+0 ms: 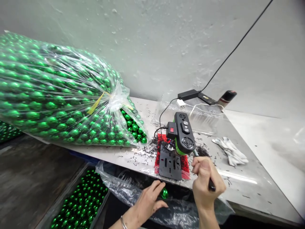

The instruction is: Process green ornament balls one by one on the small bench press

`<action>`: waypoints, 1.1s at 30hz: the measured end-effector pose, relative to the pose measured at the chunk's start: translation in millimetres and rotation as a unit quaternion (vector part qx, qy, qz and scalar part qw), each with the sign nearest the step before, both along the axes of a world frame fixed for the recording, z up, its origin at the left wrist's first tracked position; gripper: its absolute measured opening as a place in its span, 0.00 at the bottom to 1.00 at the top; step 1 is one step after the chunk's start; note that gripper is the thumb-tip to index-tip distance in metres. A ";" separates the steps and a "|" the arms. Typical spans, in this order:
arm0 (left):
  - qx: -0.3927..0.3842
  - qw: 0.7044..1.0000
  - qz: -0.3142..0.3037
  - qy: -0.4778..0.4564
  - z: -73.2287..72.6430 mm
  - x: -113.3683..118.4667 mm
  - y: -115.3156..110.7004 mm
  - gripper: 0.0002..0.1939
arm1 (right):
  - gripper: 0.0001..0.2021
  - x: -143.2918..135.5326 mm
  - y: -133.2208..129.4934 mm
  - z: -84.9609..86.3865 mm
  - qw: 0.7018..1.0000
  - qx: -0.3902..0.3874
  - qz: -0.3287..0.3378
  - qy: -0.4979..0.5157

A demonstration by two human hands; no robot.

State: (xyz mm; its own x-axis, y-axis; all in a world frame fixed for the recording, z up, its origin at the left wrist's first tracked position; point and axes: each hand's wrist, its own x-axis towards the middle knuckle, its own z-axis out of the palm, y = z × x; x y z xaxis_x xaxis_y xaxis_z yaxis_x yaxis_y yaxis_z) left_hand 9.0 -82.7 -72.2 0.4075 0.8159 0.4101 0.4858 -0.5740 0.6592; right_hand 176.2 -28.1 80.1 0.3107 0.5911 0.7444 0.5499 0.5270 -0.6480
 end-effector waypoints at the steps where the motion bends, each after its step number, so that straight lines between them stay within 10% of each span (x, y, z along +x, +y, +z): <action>1: 0.007 1.000 0.000 -0.009 2.0 -0.5 3.3 0.29 | 0.18 0.1 -0.1 -1.2 1.000 0.002 0.000 -0.002; 5: 0.061 0.994 0.084 -0.041 31.5 -17.0 54.3 0.11 | 0.18 1.2 0.0 -3.4 1.000 0.009 0.007 -0.001; 9: 0.076 0.974 0.207 0.049 65.0 -49.0 134.1 0.18 | 0.18 1.2 0.1 -5.2 1.000 0.009 0.008 0.004; 14: -0.026 0.975 0.111 0.191 70.7 -65.6 190.1 0.12 | 0.17 1.1 0.3 -8.1 1.000 0.018 0.025 0.000; 18: -0.042 0.979 0.104 0.171 67.1 -63.4 192.7 0.11 | 0.16 1.1 0.2 -10.0 0.999 0.029 0.026 0.000; 21: -0.142 0.982 0.121 -0.030 71.3 -63.2 180.7 0.17 | 0.16 0.9 0.0 -10.2 0.999 0.024 0.030 -0.002; 25: -0.359 0.844 0.083 -0.390 77.0 -57.8 154.6 0.21 | 0.16 1.0 0.4 -10.9 0.999 0.028 0.026 -0.001; 28: -0.455 0.744 0.061 -0.486 75.4 -48.7 138.1 0.17 | 0.16 1.3 0.5 -11.8 0.999 0.036 0.029 -0.003; 33: -0.497 0.709 0.057 -0.497 68.6 -34.1 127.1 0.11 | 0.15 1.3 -0.7 -11.1 0.999 0.025 0.032 -0.011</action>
